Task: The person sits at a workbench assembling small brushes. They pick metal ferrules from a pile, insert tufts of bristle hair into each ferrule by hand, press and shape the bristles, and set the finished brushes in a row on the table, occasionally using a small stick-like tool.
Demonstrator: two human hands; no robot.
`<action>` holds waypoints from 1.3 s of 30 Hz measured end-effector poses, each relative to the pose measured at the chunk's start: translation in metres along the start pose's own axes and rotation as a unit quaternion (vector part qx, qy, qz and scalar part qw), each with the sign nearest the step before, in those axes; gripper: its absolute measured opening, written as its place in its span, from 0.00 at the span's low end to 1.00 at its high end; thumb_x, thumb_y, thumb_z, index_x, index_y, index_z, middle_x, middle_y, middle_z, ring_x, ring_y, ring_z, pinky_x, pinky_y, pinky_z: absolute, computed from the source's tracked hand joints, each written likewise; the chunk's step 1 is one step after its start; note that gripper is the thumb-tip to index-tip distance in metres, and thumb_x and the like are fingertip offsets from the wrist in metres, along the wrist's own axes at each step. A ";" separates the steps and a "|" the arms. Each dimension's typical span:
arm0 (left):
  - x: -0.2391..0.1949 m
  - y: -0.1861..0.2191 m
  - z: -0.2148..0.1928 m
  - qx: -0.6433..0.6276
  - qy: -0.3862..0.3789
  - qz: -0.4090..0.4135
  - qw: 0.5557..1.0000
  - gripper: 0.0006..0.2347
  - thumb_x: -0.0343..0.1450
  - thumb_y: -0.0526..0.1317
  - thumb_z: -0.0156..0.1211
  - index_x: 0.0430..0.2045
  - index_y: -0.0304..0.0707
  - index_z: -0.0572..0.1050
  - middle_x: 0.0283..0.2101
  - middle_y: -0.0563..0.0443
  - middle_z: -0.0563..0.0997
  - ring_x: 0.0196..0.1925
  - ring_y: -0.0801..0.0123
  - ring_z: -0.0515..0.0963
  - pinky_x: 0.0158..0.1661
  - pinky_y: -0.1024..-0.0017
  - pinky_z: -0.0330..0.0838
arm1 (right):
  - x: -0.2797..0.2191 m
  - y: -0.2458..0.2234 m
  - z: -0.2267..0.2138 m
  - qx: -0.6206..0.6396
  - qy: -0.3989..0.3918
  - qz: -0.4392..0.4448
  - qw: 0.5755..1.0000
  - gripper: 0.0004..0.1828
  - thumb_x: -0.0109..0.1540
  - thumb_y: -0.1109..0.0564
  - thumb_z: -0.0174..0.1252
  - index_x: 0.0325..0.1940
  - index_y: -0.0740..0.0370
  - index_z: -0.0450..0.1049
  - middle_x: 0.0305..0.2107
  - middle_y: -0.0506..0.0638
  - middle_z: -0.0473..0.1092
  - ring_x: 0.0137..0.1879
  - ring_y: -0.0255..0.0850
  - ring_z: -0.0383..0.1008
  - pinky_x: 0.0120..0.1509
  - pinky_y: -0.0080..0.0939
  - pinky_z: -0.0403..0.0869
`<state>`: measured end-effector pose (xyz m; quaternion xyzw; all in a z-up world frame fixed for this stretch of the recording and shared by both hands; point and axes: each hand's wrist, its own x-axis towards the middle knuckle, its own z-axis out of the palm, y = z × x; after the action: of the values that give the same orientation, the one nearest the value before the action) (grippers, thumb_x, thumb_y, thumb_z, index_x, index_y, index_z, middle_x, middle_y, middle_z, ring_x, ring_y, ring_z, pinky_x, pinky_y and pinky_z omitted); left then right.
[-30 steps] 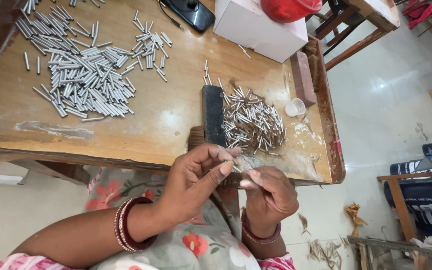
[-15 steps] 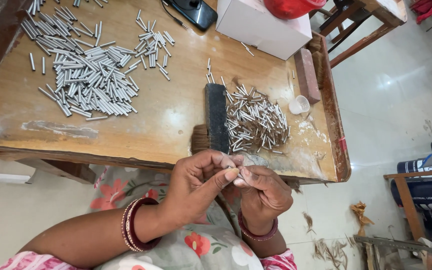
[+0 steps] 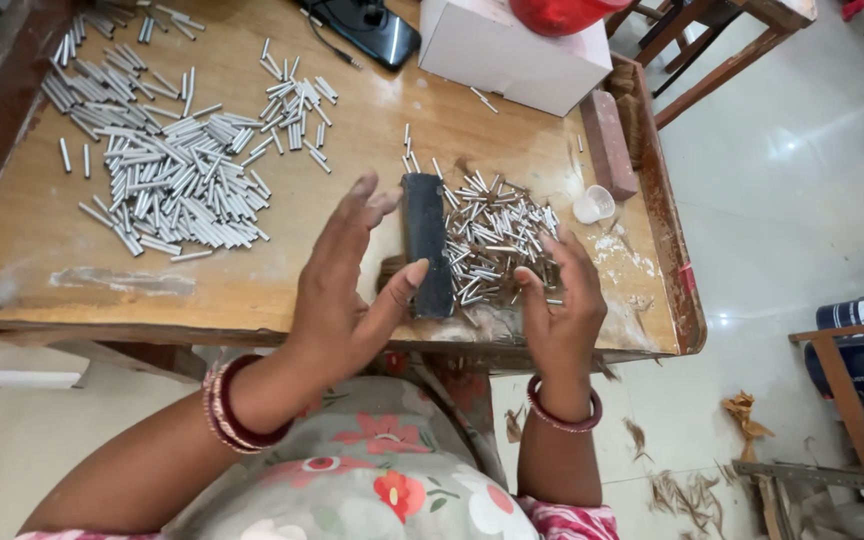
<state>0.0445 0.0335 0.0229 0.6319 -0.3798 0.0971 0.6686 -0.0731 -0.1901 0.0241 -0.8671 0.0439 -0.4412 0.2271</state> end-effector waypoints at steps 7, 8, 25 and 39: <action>0.056 -0.015 0.022 0.264 -0.347 0.009 0.900 0.54 0.53 0.66 0.74 0.69 0.33 0.55 0.73 0.26 0.53 0.76 0.36 0.48 0.63 0.40 0.43 | 0.007 0.069 -0.045 0.027 -0.018 0.142 0.989 0.19 0.71 0.51 0.57 0.60 0.67 0.73 0.61 0.60 0.71 0.66 0.46 0.72 0.70 0.42 0.69; 0.059 -0.020 0.027 0.261 -0.354 0.013 0.898 0.54 0.53 0.66 0.74 0.69 0.33 0.55 0.73 0.26 0.53 0.76 0.36 0.48 0.63 0.40 0.43 | 0.009 0.075 -0.046 0.022 -0.012 0.147 0.989 0.19 0.71 0.51 0.57 0.60 0.67 0.73 0.61 0.60 0.71 0.66 0.46 0.72 0.70 0.42 0.69; 0.086 -0.058 0.008 0.374 -0.458 -0.054 0.804 0.60 0.47 0.71 0.71 0.70 0.32 0.52 0.76 0.37 0.51 0.77 0.50 0.49 0.66 0.44 0.40 | 0.033 0.084 0.034 0.029 -0.291 0.071 0.954 0.40 0.74 0.34 0.40 0.77 0.68 0.51 0.74 0.68 0.51 0.82 0.61 0.47 0.83 0.55 0.48; 0.044 -0.018 -0.047 0.183 -0.294 -0.059 0.936 0.35 0.57 0.47 0.75 0.58 0.31 0.68 0.58 0.33 0.74 0.60 0.41 0.72 0.55 0.56 0.69 | 0.107 0.125 -0.069 -0.085 -0.062 0.089 0.991 0.15 0.75 0.56 0.57 0.63 0.68 0.73 0.48 0.57 0.77 0.52 0.42 0.79 0.58 0.39 0.76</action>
<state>0.1046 0.0580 0.0406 0.7650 -0.4968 -0.0645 0.4047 -0.0470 -0.3553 0.0847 -0.9014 0.1437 -0.3598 0.1932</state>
